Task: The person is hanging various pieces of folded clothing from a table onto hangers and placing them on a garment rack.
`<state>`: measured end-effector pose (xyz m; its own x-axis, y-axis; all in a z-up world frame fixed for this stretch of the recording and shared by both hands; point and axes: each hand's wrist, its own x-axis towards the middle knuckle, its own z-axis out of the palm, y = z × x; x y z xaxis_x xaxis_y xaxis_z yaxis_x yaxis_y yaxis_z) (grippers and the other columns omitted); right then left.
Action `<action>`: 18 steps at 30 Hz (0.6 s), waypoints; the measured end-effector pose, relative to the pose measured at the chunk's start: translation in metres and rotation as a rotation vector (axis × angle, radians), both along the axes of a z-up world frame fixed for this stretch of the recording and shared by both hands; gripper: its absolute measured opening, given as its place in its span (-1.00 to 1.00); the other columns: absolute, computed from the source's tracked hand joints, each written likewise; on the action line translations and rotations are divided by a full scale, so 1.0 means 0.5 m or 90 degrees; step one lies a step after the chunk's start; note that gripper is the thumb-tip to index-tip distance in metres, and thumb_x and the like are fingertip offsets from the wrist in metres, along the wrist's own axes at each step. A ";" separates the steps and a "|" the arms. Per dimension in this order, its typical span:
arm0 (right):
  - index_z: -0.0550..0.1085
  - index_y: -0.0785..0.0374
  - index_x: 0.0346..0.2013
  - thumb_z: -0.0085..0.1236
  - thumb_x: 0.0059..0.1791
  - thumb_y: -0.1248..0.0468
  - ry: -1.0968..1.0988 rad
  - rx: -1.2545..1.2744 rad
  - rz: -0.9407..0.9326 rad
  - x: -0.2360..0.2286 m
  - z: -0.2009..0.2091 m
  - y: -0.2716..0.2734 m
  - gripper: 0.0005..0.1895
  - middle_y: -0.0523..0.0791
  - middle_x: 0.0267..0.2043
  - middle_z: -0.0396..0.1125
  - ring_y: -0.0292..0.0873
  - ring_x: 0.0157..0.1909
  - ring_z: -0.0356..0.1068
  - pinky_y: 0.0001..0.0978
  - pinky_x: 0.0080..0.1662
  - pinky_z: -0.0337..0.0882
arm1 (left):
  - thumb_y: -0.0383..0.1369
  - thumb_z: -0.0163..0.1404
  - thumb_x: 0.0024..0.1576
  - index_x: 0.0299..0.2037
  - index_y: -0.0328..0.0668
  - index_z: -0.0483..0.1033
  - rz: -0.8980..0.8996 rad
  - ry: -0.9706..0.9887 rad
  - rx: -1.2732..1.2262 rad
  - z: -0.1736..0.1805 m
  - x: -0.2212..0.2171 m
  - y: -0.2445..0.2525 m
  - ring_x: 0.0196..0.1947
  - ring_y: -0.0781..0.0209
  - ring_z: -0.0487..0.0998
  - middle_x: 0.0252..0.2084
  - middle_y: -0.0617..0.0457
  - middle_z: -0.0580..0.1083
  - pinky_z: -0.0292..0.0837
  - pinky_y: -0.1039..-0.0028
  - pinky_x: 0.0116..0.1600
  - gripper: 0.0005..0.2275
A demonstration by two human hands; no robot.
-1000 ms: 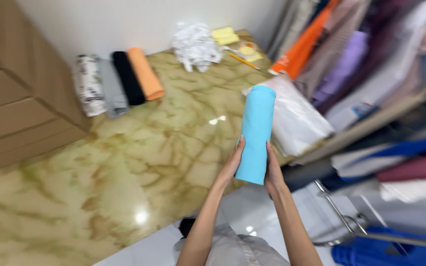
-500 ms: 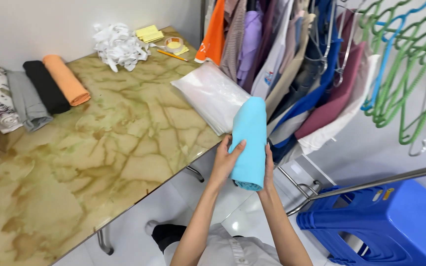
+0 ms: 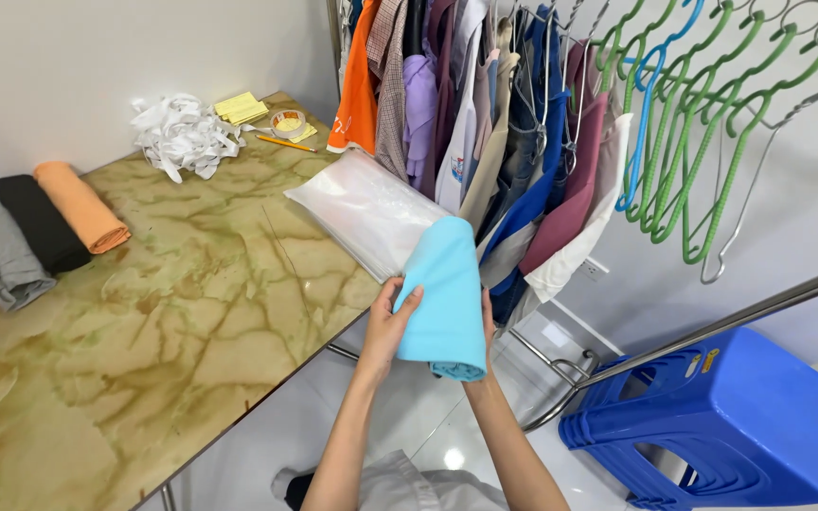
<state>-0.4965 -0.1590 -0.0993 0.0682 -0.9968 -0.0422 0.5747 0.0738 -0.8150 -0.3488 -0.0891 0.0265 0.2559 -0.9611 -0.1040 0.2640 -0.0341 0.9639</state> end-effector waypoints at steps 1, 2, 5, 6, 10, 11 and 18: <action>0.02 -0.05 0.53 0.01 0.08 0.19 -0.003 0.002 -0.002 -0.021 -0.060 -0.029 -0.27 -0.01 0.38 0.21 -0.04 0.33 0.28 -0.15 0.39 0.12 | -0.19 0.13 0.21 -0.12 -0.09 0.52 -0.002 -0.003 0.002 -0.004 -0.002 -0.003 -0.25 0.33 0.40 -0.36 0.17 0.41 0.38 0.48 -0.02 -0.80; -0.01 -0.02 0.53 -0.02 0.06 0.36 0.082 -0.095 -0.062 -0.039 -0.123 -0.056 -0.24 0.04 0.34 0.24 -0.05 0.26 0.33 -0.08 0.35 0.19 | -0.19 0.11 0.22 -0.14 -0.10 0.52 0.012 0.023 0.001 -0.009 -0.003 -0.004 -0.31 0.35 0.39 -0.41 0.17 0.39 0.37 0.51 -0.08 -0.81; -0.02 0.01 0.53 -0.04 0.04 0.52 0.155 -0.174 -0.112 -0.112 -0.151 -0.039 -0.19 0.08 0.30 0.27 -0.05 0.20 0.37 -0.02 0.30 0.27 | -0.18 0.10 0.23 -0.16 -0.10 0.52 0.037 0.047 0.007 -0.014 0.007 0.009 -0.38 0.39 0.38 -0.47 0.18 0.36 0.36 0.57 -0.17 -0.81; -0.01 0.02 0.52 -0.03 0.04 0.51 0.145 -0.161 -0.107 -0.052 -0.134 -0.033 -0.20 0.08 0.29 0.27 -0.05 0.20 0.38 -0.02 0.30 0.27 | -0.17 0.09 0.23 -0.16 -0.09 0.52 0.044 0.049 0.008 -0.014 0.011 0.015 -0.40 0.41 0.38 -0.48 0.19 0.35 0.36 0.58 -0.20 -0.80; 0.03 0.04 0.48 0.01 0.03 0.47 0.101 -0.104 -0.092 -0.040 -0.104 0.005 -0.25 0.07 0.26 0.29 -0.05 0.18 0.39 -0.03 0.28 0.29 | -0.13 0.07 0.25 -0.17 -0.06 0.52 0.066 0.057 0.023 -0.070 0.048 -0.002 -0.49 0.42 0.47 -0.48 0.15 0.42 0.47 0.57 -0.30 -0.79; 0.04 0.05 0.46 0.01 0.02 0.45 0.090 -0.091 -0.090 -0.036 -0.095 0.013 -0.26 0.07 0.26 0.29 -0.05 0.18 0.39 -0.03 0.28 0.29 | -0.13 0.07 0.25 -0.17 -0.06 0.52 0.083 0.060 0.014 -0.074 0.058 -0.006 -0.50 0.42 0.48 -0.47 0.16 0.43 0.50 0.58 -0.32 -0.80; 0.12 0.09 0.39 0.08 0.00 0.37 0.033 -0.021 -0.072 -0.053 -0.015 0.018 -0.32 0.05 0.20 0.32 -0.06 0.15 0.41 -0.05 0.25 0.33 | -0.14 0.04 0.27 -0.12 -0.06 0.52 0.188 0.046 -0.016 -0.129 0.131 -0.030 -0.42 0.39 0.51 -0.38 0.13 0.47 0.52 0.54 -0.29 -0.79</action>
